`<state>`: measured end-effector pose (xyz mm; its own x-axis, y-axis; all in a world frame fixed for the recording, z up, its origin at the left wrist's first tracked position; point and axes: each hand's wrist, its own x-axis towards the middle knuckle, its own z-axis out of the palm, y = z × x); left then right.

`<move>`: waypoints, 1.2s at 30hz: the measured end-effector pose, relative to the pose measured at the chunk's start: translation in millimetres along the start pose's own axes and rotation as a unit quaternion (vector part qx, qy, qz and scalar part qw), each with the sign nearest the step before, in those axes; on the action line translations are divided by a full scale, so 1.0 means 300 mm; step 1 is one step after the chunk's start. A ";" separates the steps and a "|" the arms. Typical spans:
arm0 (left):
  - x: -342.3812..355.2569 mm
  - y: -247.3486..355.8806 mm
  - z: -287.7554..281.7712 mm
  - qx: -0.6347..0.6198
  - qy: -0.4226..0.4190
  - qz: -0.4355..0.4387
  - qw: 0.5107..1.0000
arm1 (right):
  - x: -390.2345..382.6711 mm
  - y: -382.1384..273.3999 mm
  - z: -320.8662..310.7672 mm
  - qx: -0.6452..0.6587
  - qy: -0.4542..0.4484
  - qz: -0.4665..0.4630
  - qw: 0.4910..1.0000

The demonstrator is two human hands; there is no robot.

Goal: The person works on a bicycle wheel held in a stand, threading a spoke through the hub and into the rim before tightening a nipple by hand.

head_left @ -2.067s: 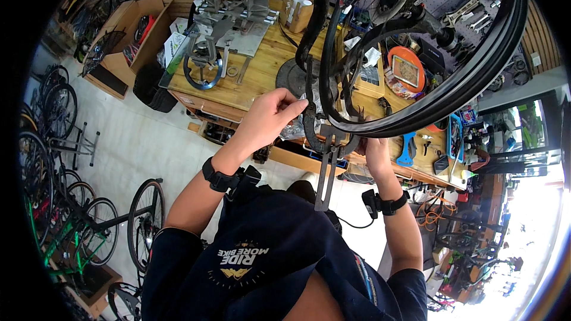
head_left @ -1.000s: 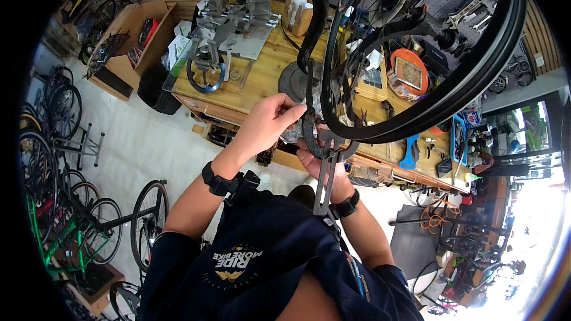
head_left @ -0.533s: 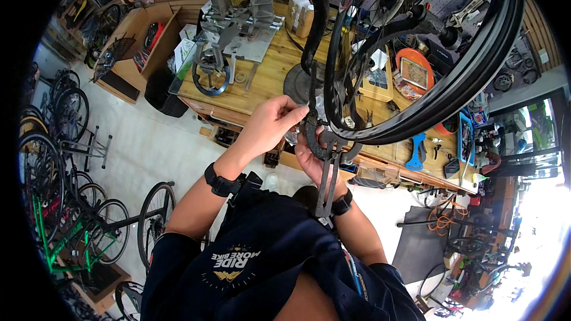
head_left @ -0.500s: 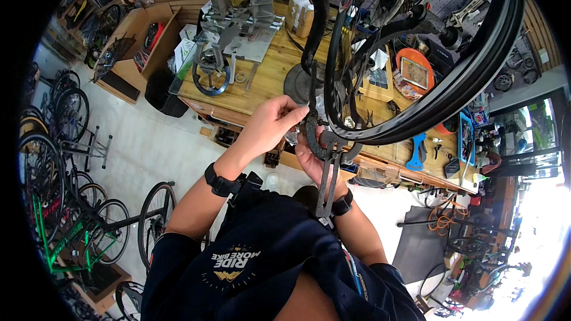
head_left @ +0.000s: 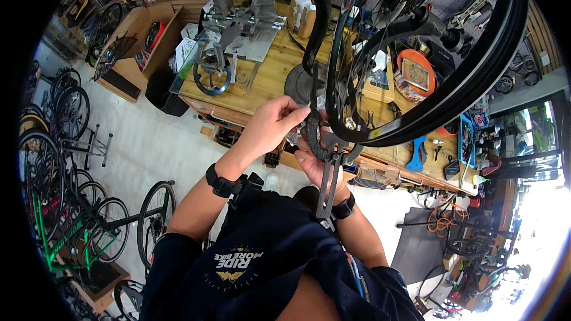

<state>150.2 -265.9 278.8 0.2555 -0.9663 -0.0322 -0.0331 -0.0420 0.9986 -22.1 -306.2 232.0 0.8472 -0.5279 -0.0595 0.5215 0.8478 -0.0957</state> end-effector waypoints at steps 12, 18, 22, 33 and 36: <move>0.001 0.000 -0.001 0.000 0.003 -0.002 1.000 | 0.009 0.001 -0.049 0.041 -0.025 0.020 0.999; 0.001 0.007 -0.005 0.024 -0.007 -0.003 1.000 | 0.008 -0.014 -0.027 -0.028 0.022 0.037 0.999; -0.003 0.009 -0.006 0.021 -0.007 -0.002 1.000 | 0.012 -0.027 -0.013 -0.020 -0.021 0.030 0.999; 0.001 0.006 0.000 -0.005 0.006 0.002 1.000 | 0.035 -0.034 -0.070 -0.058 0.000 0.026 0.998; -0.002 0.010 -0.002 -0.016 -0.004 -0.011 1.000 | 0.076 -0.041 -0.109 -0.033 -0.017 0.053 0.998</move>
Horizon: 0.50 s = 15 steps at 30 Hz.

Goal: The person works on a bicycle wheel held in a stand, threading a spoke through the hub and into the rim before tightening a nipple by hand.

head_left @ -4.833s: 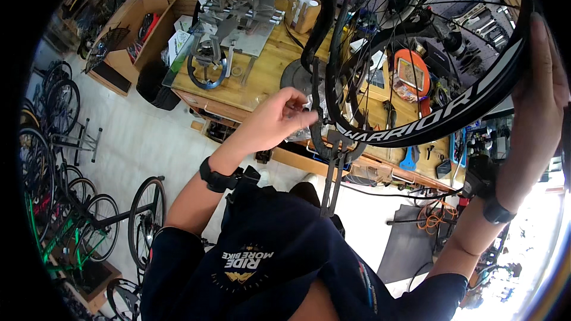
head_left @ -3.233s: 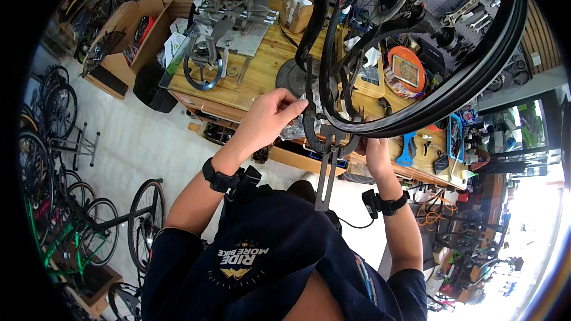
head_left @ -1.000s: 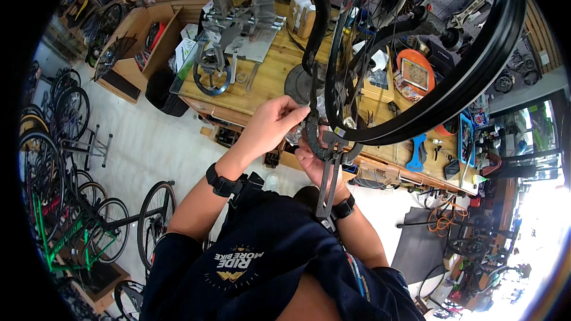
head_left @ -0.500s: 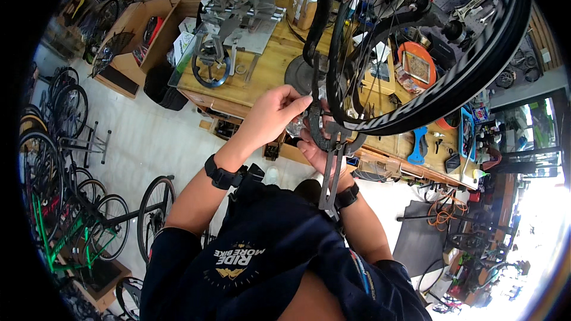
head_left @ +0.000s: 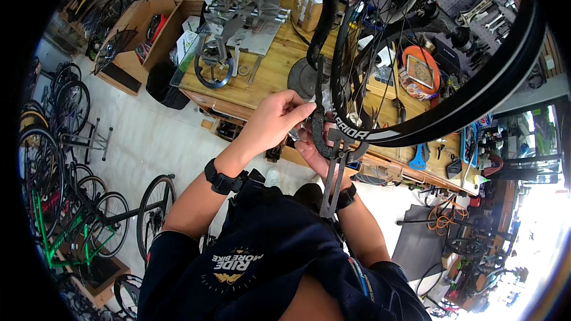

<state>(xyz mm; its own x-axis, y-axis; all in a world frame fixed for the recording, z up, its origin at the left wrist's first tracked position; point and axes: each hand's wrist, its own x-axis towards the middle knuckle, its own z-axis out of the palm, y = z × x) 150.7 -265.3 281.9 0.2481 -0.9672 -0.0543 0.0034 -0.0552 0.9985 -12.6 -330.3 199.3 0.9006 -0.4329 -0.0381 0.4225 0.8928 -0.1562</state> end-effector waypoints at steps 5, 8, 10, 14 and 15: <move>0.000 0.010 -0.004 0.009 -0.013 -0.031 0.999 | 0.045 0.047 -0.055 0.017 0.003 -0.049 0.999; 0.000 0.015 -0.001 0.003 -0.001 -0.014 1.000 | 0.049 0.053 -0.057 0.001 -0.008 -0.091 0.996; -0.002 0.017 -0.001 -0.005 -0.005 -0.013 1.000 | 0.043 0.040 -0.049 -0.025 0.002 -0.101 0.995; 0.002 0.012 -0.003 -0.023 -0.015 -0.013 1.000 | 0.034 0.010 -0.032 -0.026 0.000 -0.073 0.997; 0.003 0.011 -0.002 -0.025 -0.017 -0.016 0.999 | 0.034 0.011 -0.030 -0.007 -0.011 -0.068 0.998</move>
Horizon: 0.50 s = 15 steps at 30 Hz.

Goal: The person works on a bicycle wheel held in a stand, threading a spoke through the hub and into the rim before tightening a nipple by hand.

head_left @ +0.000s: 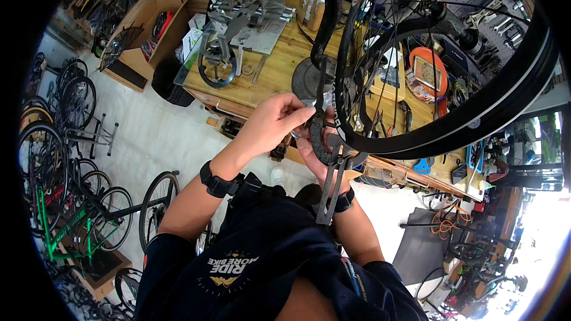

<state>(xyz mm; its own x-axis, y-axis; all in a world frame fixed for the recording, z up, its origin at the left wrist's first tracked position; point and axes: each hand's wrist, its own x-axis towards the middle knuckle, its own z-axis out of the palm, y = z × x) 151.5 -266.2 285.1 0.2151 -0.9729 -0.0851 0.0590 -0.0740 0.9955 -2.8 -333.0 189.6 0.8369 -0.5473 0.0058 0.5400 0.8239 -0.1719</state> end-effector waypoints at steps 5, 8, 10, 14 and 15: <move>0.000 0.006 0.000 -0.002 -0.003 -0.006 1.000 | 0.002 0.023 0.005 -0.116 -0.019 -0.065 0.991; 0.001 0.012 -0.005 0.009 -0.010 -0.004 1.000 | 0.001 0.017 0.015 -0.075 0.003 -0.039 0.996; 0.003 0.010 -0.007 0.008 -0.013 -0.008 1.000 | -0.002 0.008 0.028 -0.022 0.004 -0.020 1.000; 0.008 0.006 -0.010 -0.005 -0.022 -0.012 1.000 | -0.007 -0.010 0.063 -0.044 -0.050 -0.026 0.997; 0.012 0.012 -0.011 0.010 -0.031 -0.020 0.999 | -0.030 -0.028 0.075 -0.059 -0.023 -0.001 0.998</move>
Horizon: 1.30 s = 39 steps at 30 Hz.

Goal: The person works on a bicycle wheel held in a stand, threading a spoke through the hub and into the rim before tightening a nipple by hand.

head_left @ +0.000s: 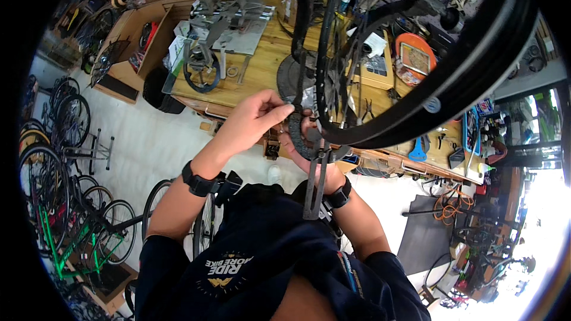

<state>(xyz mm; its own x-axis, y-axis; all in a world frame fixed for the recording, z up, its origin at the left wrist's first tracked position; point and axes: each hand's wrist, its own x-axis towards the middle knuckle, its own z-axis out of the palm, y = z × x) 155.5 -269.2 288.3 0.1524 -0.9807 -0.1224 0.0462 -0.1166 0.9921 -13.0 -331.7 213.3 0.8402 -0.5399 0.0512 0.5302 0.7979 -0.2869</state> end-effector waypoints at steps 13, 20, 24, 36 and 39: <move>0.190 0.235 0.011 0.105 -0.064 0.148 0.981 | -0.112 -0.227 -0.318 -0.273 0.150 0.068 0.948; 0.275 0.281 0.061 0.083 -0.210 0.089 0.970 | -0.232 -0.794 -0.885 -0.952 0.237 0.012 0.194; 0.230 0.328 0.033 0.157 -0.165 0.154 0.961 | -0.301 -0.877 -1.026 -0.919 0.292 0.038 0.262; 0.291 0.838 0.045 0.058 -0.138 0.256 0.955 | -0.232 -0.859 -0.953 -0.896 0.248 -0.042 0.366; 0.303 0.932 0.099 0.078 -0.034 0.256 0.963 | -0.220 -0.885 -0.971 -0.883 0.250 -0.073 0.391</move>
<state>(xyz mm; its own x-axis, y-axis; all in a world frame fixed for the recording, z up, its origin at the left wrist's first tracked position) 153.0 -395.6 555.4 0.0513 -0.9236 0.3799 -0.1672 0.3671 0.9150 -242.4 -586.2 7.5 0.4539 -0.8825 0.1229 -0.7078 -0.4409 -0.5519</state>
